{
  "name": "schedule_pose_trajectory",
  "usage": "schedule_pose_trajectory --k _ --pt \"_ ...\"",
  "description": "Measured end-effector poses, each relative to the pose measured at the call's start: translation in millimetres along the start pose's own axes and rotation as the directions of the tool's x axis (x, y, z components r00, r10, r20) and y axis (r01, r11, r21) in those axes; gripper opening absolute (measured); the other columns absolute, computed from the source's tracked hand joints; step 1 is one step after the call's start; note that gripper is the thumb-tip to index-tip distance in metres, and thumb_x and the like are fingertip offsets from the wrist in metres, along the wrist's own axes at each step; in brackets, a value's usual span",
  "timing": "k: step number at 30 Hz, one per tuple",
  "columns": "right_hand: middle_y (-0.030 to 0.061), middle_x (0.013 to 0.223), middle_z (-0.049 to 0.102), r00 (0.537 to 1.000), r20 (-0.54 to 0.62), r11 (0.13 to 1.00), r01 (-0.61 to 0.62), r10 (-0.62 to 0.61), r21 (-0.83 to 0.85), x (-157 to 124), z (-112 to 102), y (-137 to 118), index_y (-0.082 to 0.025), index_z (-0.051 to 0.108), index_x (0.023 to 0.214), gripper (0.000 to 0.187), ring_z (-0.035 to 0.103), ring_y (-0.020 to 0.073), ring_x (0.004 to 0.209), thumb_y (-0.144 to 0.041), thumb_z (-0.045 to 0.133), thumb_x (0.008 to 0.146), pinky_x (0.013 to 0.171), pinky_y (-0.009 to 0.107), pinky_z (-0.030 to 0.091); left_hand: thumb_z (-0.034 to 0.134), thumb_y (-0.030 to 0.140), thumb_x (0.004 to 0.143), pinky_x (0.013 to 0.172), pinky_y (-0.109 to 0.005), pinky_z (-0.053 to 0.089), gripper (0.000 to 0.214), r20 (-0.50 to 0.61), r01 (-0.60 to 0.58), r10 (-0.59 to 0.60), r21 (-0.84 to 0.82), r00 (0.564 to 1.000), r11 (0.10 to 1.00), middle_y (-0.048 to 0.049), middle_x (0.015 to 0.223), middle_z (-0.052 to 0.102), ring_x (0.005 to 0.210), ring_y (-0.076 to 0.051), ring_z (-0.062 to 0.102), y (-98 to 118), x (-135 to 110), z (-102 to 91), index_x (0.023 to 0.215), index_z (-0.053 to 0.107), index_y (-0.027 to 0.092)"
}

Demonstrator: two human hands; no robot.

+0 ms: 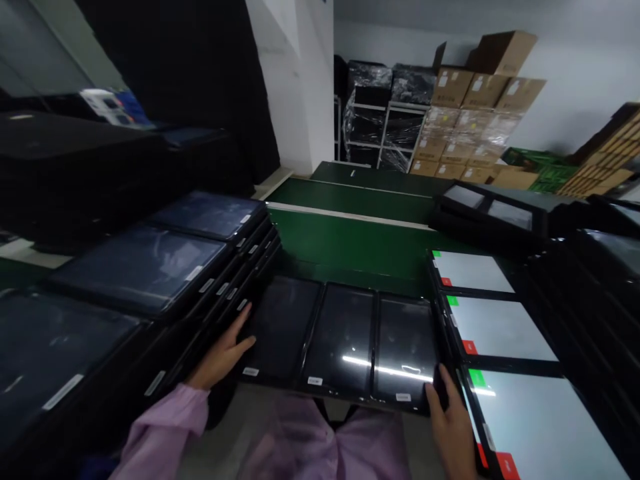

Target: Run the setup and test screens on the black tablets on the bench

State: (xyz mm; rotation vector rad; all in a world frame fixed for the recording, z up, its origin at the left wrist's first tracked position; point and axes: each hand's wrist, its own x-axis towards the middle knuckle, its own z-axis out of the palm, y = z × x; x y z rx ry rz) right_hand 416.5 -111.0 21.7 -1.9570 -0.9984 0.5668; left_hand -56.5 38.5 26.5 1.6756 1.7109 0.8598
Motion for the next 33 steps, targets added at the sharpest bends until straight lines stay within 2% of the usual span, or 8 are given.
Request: schedule_pose_trajectory --k 3,7,9,12,17,23,27,33 --pt "0.0223 0.157 0.045 0.984 0.037 0.966 0.179 -0.175 -0.187 20 8 -3 -0.005 0.056 0.145 0.09 0.04 0.038 0.147 -0.076 0.043 0.092 0.124 0.053 0.029 0.051 0.03 0.091 0.131 -0.049 0.025 0.078 0.046 -0.179 0.174 0.112 0.984 0.977 -0.0132 0.167 0.039 0.155 -0.027 0.037 28 9 18.1 0.164 0.031 0.014" --pt "0.029 0.157 0.04 0.971 0.12 0.929 0.235 -0.208 -0.286 73 25 -29 0.0 0.054 0.145 0.095 0.035 0.043 0.149 -0.075 0.041 0.088 0.121 0.057 0.031 0.045 0.024 0.095 0.131 -0.045 0.027 0.062 0.221 -0.444 0.401 0.206 0.889 0.872 -0.0106 0.161 0.049 0.152 -0.022 0.043 84 52 59.3 0.156 0.044 0.017" --pt "0.0313 0.154 0.042 0.974 0.111 0.934 0.221 -0.198 -0.281 101 36 -43 0.001 0.053 0.145 0.096 0.036 0.0451 0.147 -0.073 0.042 0.084 0.118 0.058 0.033 0.046 0.021 0.093 0.132 -0.051 0.023 0.059 0.296 -0.462 0.38 0.298 0.877 0.835 -0.0111 0.158 0.053 0.151 -0.024 0.044 105 80 77.0 0.152 0.05 0.018" --pt "0.0286 0.15 0.047 0.978 0.045 0.944 0.208 -0.203 -0.256 127 47 -56 -0.004 0.053 0.143 0.089 0.044 0.0436 0.141 -0.07 0.041 0.084 0.114 0.057 0.037 0.053 0.02 0.087 0.129 -0.054 0.026 0.051 0.331 -0.453 0.345 0.349 0.878 0.82 -0.0105 0.144 0.065 0.138 -0.027 0.056 119 111 90.5 0.137 0.063 0.019" --pt "0.0249 0.142 0.053 0.976 -0.047 0.95 0.197 -0.214 -0.241 127 52 -55 -0.01 0.056 0.136 0.08 0.052 0.0401 0.131 -0.072 0.042 0.087 0.108 0.053 0.043 0.059 0.026 0.083 0.112 -0.05 0.042 0.038 0.309 -0.435 0.332 0.381 0.891 0.815 -0.0079 0.127 0.071 0.121 -0.03 0.062 119 123 88.7 0.119 0.071 0.022" --pt "0.0242 0.136 0.054 0.973 -0.081 0.953 0.189 -0.214 -0.238 121 52 -53 -0.011 0.057 0.132 0.075 0.055 0.0388 0.124 -0.072 0.045 0.09 0.104 0.051 0.046 0.059 0.034 0.086 0.102 -0.048 0.045 0.031 0.281 -0.402 0.305 0.417 0.91 0.815 -0.0073 0.122 0.07 0.113 -0.031 0.061 115 122 85.8 0.112 0.072 0.024" --pt "0.0224 0.136 0.054 0.971 -0.092 0.952 0.196 -0.222 -0.237 121 52 -54 -0.013 0.058 0.131 0.07 0.056 0.0365 0.124 -0.07 0.046 0.092 0.103 0.048 0.046 0.059 0.038 0.086 0.104 -0.045 0.044 0.03 0.208 -0.392 0.335 0.4 0.919 0.828 -0.0079 0.119 0.07 0.113 -0.031 0.061 102 123 90.7 0.11 0.07 0.024" --pt "0.0194 0.136 0.056 0.971 -0.075 0.949 0.203 -0.227 -0.243 120 50 -53 -0.015 0.058 0.131 0.067 0.056 0.0341 0.125 -0.069 0.047 0.094 0.105 0.045 0.046 0.056 0.034 0.085 0.109 -0.045 0.042 0.03 0.187 -0.466 0.428 0.273 0.884 0.842 -0.009 0.121 0.072 0.117 -0.03 0.064 89 127 98.4 0.109 0.069 0.022"
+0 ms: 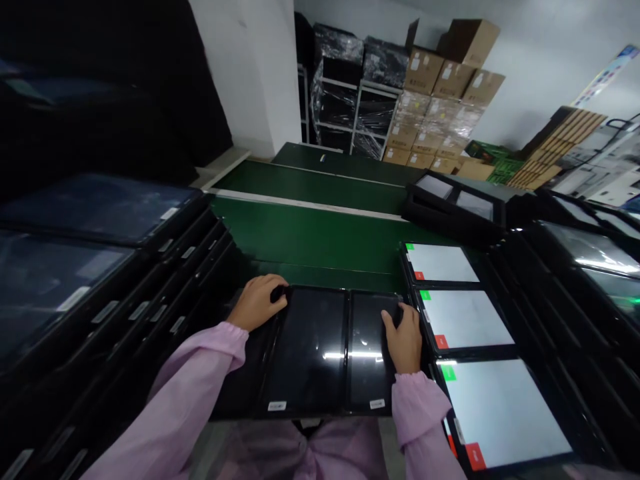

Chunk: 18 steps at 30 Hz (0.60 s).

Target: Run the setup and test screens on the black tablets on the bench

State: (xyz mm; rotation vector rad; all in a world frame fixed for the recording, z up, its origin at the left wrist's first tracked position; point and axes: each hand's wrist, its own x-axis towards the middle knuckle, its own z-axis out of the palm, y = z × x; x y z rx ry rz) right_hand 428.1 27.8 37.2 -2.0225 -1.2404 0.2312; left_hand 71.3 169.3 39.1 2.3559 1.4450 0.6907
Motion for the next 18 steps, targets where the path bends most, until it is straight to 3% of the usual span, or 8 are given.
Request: schedule_pose_trajectory --k 6,9,11,14,18 --pt "0.0229 0.137 0.054 1.0 -0.005 1.0 -0.001 0.001 0.016 1 2 -2 -0.011 0.057 0.134 0.072 0.054 0.038 0.126 -0.068 0.045 0.092 0.105 0.05 0.044 0.057 0.032 0.085 0.111 -0.047 0.043 0.036 0.005 0.015 -0.015 -0.01 1.0 1.0 -0.0097 0.123 0.073 0.119 -0.031 0.065 0 2 -5.9 0.116 0.07 0.02" --pt "0.0239 0.135 0.055 1.0 -0.024 0.999 -0.005 0.006 0.038 0 3 -3 -0.011 0.057 0.133 0.071 0.054 0.039 0.124 -0.068 0.046 0.092 0.104 0.051 0.044 0.054 0.029 0.088 0.113 -0.05 0.042 0.038 0.017 0.062 -0.062 -0.008 0.998 0.998 -0.0102 0.124 0.074 0.119 -0.03 0.065 11 5 -5.7 0.121 0.069 0.02" --pt "0.0235 0.135 0.055 1.0 -0.028 0.998 -0.007 0.008 0.056 0 3 -2 -0.013 0.057 0.132 0.069 0.054 0.0385 0.123 -0.068 0.046 0.092 0.103 0.051 0.044 0.051 0.025 0.089 0.118 -0.051 0.038 0.038 0.029 0.045 -0.044 -0.013 0.999 0.999 -0.0097 0.126 0.073 0.121 -0.029 0.065 31 9 2.5 0.122 0.069 0.02" --pt "0.0243 0.135 0.055 1.0 -0.024 0.996 -0.005 0.007 0.087 3 4 -1 -0.012 0.057 0.132 0.069 0.054 0.0389 0.124 -0.068 0.044 0.093 0.103 0.052 0.044 0.053 0.021 0.089 0.125 -0.05 0.031 0.042 0.116 -0.116 0.122 -0.062 0.986 0.991 -0.009 0.135 0.07 0.128 -0.027 0.063 76 23 27.8 0.128 0.068 0.021" --pt "0.0237 0.132 0.058 0.999 -0.051 0.995 0.012 -0.007 0.101 3 3 -5 -0.013 0.056 0.129 0.058 0.054 0.0374 0.125 -0.059 0.043 0.096 0.107 0.053 0.043 0.055 0.022 0.089 0.112 -0.045 0.047 0.041 0.163 -0.215 0.238 -0.146 0.958 0.966 -0.0106 0.132 0.073 0.124 -0.028 0.065 125 40 58.1 0.127 0.071 0.019"
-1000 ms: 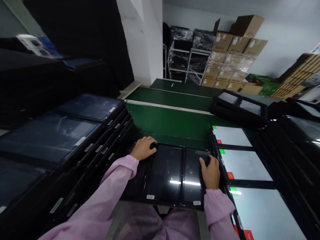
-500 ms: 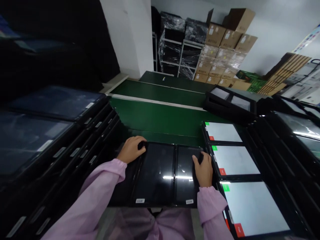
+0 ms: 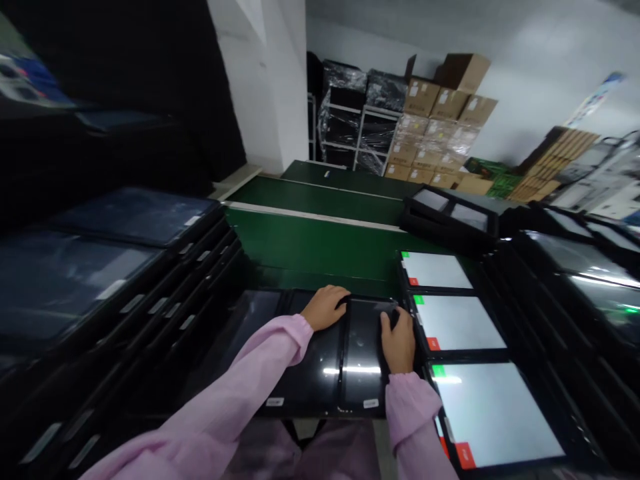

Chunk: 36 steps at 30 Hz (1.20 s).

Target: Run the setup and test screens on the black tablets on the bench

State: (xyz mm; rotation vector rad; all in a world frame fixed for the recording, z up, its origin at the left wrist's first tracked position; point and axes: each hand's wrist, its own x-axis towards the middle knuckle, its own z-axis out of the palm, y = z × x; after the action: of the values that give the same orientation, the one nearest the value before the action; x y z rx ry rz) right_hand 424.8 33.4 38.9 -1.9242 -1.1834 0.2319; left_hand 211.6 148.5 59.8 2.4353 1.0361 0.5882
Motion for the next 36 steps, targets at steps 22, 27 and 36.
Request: schedule_pose_trajectory --k 22,27,36 --pt "0.0164 0.132 0.062 0.995 -0.1 0.999 0.004 -0.008 -0.046 -10 8 6 -0.017 0.057 0.134 0.039 0.061 0.0339 0.124 -0.032 0.059 0.098 0.103 0.052 0.053 0.047 0.053 0.081 0.097 -0.051 0.053 0.046 0.037 0.255 -0.262 0.133 0.964 0.958 -0.0082 0.123 0.076 0.116 -0.038 0.067 -10 20 21.2 0.114 0.07 0.029" --pt "0.0161 0.132 0.061 0.996 -0.093 1.0 -0.008 0.005 -0.024 -11 7 4 -0.017 0.057 0.135 0.04 0.061 0.0335 0.125 -0.031 0.059 0.098 0.105 0.053 0.051 0.042 0.052 0.087 0.098 -0.054 0.05 0.046 -0.012 0.24 -0.241 0.165 0.97 0.957 -0.0091 0.125 0.075 0.116 -0.037 0.066 -4 16 23.7 0.115 0.069 0.027" --pt "0.0158 0.132 0.062 0.996 -0.082 0.999 -0.035 0.032 -0.03 -10 5 2 -0.016 0.058 0.135 0.041 0.061 0.0332 0.124 -0.029 0.06 0.097 0.105 0.052 0.051 0.04 0.05 0.09 0.099 -0.054 0.049 0.046 -0.036 0.223 -0.22 0.19 0.975 0.956 -0.0103 0.125 0.074 0.118 -0.038 0.065 -1 14 26.9 0.116 0.069 0.025"
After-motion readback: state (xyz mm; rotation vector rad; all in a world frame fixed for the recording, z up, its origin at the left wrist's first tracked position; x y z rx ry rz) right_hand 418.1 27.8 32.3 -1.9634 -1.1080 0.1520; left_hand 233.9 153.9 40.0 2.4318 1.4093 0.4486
